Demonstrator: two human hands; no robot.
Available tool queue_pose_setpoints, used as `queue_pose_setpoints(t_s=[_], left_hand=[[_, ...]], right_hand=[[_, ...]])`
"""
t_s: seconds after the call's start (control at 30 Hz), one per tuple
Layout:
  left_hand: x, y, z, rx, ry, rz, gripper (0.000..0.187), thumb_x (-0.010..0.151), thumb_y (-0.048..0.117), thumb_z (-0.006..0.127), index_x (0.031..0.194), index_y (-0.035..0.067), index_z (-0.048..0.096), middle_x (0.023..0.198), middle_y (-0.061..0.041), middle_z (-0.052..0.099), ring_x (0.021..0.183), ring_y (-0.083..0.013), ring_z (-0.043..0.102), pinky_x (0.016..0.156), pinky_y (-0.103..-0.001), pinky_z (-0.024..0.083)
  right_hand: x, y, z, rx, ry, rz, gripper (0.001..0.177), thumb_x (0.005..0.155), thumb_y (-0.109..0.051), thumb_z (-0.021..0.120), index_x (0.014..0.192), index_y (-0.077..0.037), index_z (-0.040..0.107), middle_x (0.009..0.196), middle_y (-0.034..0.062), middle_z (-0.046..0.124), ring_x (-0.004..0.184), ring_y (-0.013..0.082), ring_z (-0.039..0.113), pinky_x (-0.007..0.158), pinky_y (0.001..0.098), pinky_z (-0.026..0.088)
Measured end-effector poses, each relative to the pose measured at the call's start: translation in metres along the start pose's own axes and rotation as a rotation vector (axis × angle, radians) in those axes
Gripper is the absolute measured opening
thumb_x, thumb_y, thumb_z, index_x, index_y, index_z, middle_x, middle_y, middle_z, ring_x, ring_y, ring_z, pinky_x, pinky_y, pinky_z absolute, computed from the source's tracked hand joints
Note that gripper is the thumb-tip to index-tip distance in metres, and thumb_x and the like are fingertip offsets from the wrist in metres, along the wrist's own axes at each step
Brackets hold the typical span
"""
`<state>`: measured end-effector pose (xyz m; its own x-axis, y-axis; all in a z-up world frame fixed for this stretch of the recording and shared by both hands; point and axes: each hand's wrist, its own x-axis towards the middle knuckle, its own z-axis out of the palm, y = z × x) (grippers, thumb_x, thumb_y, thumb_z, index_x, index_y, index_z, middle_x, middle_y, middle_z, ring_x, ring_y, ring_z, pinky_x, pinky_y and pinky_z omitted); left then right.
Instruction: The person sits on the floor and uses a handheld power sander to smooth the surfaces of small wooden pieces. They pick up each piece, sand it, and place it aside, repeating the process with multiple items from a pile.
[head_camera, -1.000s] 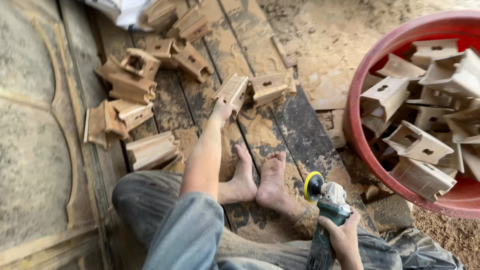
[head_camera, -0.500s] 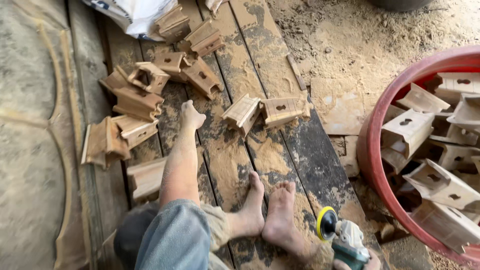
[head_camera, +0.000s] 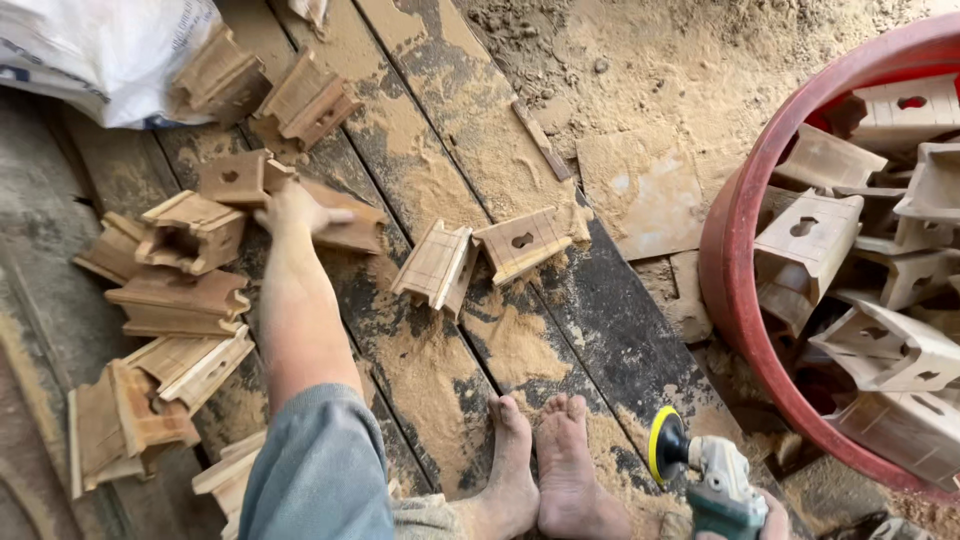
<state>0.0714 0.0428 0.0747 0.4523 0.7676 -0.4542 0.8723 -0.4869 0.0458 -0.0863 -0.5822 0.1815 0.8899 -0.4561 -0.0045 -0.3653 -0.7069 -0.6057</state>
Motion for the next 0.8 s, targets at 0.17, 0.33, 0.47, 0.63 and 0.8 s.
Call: queue_pose_setpoints(t_s=[0.17,0.33,0.47,0.63,0.8], left_hand=[[-0.115,-0.019,0.017,-0.757,-0.170,-0.111,0.050,0.094,0.030,0.071,0.130,-0.001,0.059,0.130,-0.015,0.063,0.115,-0.0294,0.064,0.109,-0.046,0.049],[-0.141,-0.069,0.044,-0.918,0.186,0.127,0.025,0.089,0.031,0.069,0.093,0.007,0.074,0.091,-0.005,0.075,0.079,-0.0202,0.066,0.068,-0.041,0.050],[-0.280,-0.040,-0.053,-0.817,0.110,0.278,0.036,0.102,0.032,0.062,0.120,0.001,0.057,0.097,-0.006,0.061,0.080,-0.0168,0.052,0.069,-0.034,0.047],[-0.383,0.008,0.014,-0.804,-0.205,0.606,0.040,0.088,-0.008,0.054,0.125,0.005,0.061,0.113,-0.009,0.070,0.093,-0.0196,0.070,0.080,-0.028,0.067],[-0.372,0.026,0.240,-0.812,-0.365,0.619,0.074,0.091,0.032,0.072,0.156,0.015,0.039,0.153,-0.037,0.039,0.155,-0.0426,0.004,0.128,-0.050,0.018]], right_hand=[[0.066,0.072,-0.009,0.219,-0.676,0.429,0.096,0.060,0.003,0.077,0.149,-0.002,0.039,0.131,0.0222,0.049,0.112,0.0344,0.055,0.093,0.0483,0.046],[0.041,0.068,-0.029,0.550,-0.762,0.426,0.074,0.067,0.005,0.072,0.136,-0.004,0.046,0.106,0.0234,0.055,0.082,0.0319,0.052,0.064,0.0446,0.043],[0.027,0.048,-0.045,0.612,-0.780,0.433,0.077,0.074,0.003,0.068,0.144,-0.009,0.038,0.108,0.0253,0.052,0.076,0.0337,0.053,0.057,0.0513,0.049],[0.011,0.041,-0.059,0.624,-0.799,0.360,0.079,0.074,0.002,0.068,0.144,-0.010,0.032,0.114,0.0235,0.049,0.077,0.0325,0.055,0.058,0.0483,0.051],[-0.001,0.051,-0.059,0.524,-0.689,0.160,0.097,0.069,-0.013,0.088,0.148,-0.005,0.032,0.111,0.0213,0.047,0.097,0.0330,0.051,0.078,0.0483,0.045]])
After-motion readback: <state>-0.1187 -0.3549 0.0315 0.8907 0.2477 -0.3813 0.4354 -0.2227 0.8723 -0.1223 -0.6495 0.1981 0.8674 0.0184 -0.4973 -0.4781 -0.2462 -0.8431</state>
